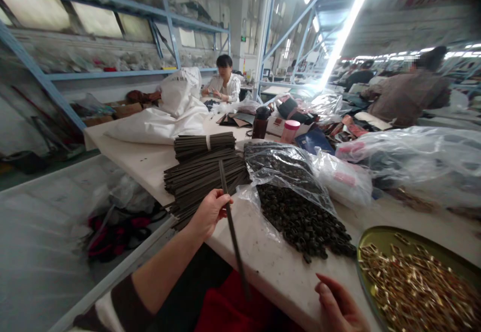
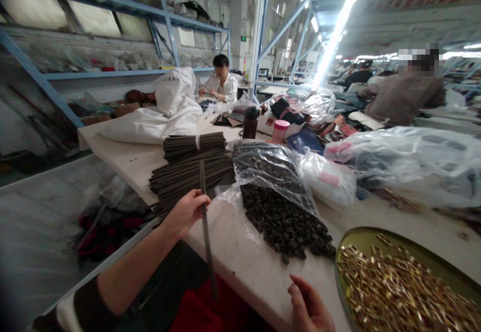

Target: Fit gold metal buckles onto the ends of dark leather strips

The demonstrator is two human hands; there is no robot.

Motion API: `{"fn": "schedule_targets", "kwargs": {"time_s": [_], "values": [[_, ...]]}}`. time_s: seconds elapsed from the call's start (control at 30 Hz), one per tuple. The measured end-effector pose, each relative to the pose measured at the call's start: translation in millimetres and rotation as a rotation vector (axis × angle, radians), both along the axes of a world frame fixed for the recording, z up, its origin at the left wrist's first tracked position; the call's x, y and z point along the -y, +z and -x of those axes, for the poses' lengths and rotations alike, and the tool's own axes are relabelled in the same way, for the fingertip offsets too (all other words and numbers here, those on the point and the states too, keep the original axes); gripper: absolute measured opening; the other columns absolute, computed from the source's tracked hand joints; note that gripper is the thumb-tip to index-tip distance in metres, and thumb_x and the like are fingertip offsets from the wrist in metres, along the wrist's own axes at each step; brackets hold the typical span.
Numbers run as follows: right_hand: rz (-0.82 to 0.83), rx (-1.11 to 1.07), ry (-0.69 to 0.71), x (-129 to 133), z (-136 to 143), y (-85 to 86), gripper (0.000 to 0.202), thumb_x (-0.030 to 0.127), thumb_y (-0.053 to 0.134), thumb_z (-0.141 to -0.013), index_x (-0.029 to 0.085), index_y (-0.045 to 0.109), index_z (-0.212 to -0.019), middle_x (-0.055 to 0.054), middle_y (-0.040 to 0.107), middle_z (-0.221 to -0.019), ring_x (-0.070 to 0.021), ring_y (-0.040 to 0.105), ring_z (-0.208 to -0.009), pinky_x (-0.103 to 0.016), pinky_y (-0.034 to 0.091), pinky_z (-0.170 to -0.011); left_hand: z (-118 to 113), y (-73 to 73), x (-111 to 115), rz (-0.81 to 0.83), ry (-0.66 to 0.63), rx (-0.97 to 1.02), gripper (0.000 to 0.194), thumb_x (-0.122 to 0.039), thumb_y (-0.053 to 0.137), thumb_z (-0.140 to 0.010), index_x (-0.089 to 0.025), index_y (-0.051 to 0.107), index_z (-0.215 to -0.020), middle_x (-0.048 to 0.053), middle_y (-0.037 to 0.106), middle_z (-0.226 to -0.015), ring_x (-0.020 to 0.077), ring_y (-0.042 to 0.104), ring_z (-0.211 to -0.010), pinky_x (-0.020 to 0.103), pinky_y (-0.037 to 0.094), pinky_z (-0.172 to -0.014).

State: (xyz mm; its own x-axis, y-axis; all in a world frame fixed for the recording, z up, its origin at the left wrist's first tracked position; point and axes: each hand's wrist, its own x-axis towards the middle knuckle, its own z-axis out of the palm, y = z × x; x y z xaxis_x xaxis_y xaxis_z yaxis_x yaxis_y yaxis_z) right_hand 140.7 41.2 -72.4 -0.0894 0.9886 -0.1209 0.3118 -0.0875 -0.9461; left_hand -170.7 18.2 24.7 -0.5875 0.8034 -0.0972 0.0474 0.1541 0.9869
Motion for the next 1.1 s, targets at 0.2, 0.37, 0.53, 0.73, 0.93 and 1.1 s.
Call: {"fn": "schedule_targets", "kwargs": {"time_s": [0.2,0.37,0.53,0.73,0.93,1.1], "values": [[0.148,-0.389,0.255,33,26,37.9,0.045,0.058,0.049,-0.078,0.019,0.057,-0.099,-0.001,0.060,-0.066,-0.0113,0.048,-0.050,-0.023,0.040,-0.046,-65,-2.6,22,-0.180,0.037,0.441,0.025,-0.029,0.066,-0.066,-0.018,0.047,-0.079,-0.003,0.055,-0.076,0.0094,0.056,-0.067,0.018,0.049,-0.054],[0.260,-0.515,-0.031,28,15,44.1,0.027,0.044,0.060,-0.076,0.020,0.052,-0.085,0.008,0.042,-0.050,-0.0061,0.033,-0.040,-0.018,0.025,-0.039,-80,-16.9,40,-0.073,-0.186,0.504,0.021,-0.025,0.068,-0.067,-0.018,0.050,-0.076,-0.003,0.058,-0.077,0.0088,0.057,-0.067,0.020,0.052,-0.060],[0.295,-0.623,-0.076,22,-2,37.0,0.024,0.036,0.061,-0.076,0.021,0.048,-0.090,0.011,0.035,-0.045,-0.0057,0.027,-0.040,-0.016,0.022,-0.039,-79,-21.9,60,0.118,-0.703,0.630,0.013,-0.010,0.069,-0.061,-0.016,0.063,-0.071,0.004,0.065,-0.084,0.0145,0.063,-0.072,0.023,0.053,-0.062],[0.270,-0.525,0.040,25,-5,33.8,0.020,0.033,0.054,-0.081,0.021,0.049,-0.096,0.012,0.029,-0.048,-0.0055,0.023,-0.041,-0.017,0.020,-0.040,-83,-24.7,51,0.350,-1.005,0.880,0.022,-0.027,0.066,-0.069,-0.012,0.069,-0.086,0.010,0.070,-0.078,0.0183,0.067,-0.069,0.025,0.052,-0.059],[0.253,-0.413,0.067,27,-1,40.9,0.024,0.036,0.055,-0.078,0.020,0.051,-0.096,0.011,0.030,-0.048,-0.0066,0.026,-0.042,-0.018,0.021,-0.040,-113,-34.6,36,0.429,-1.004,0.930,0.032,-0.041,0.055,-0.079,-0.015,0.059,-0.099,0.006,0.069,-0.072,0.0135,0.064,-0.057,0.021,0.047,-0.052],[0.333,-0.604,0.056,29,5,42.6,0.030,0.038,0.051,-0.082,0.020,0.049,-0.106,0.009,0.042,-0.048,-0.0075,0.035,-0.042,-0.019,0.029,-0.043,-139,-39.9,30,0.391,-0.889,0.623,0.018,-0.029,0.056,-0.080,-0.016,0.051,-0.091,-0.006,0.058,-0.050,0.0036,0.045,-0.034,0.012,0.030,-0.036]]}}
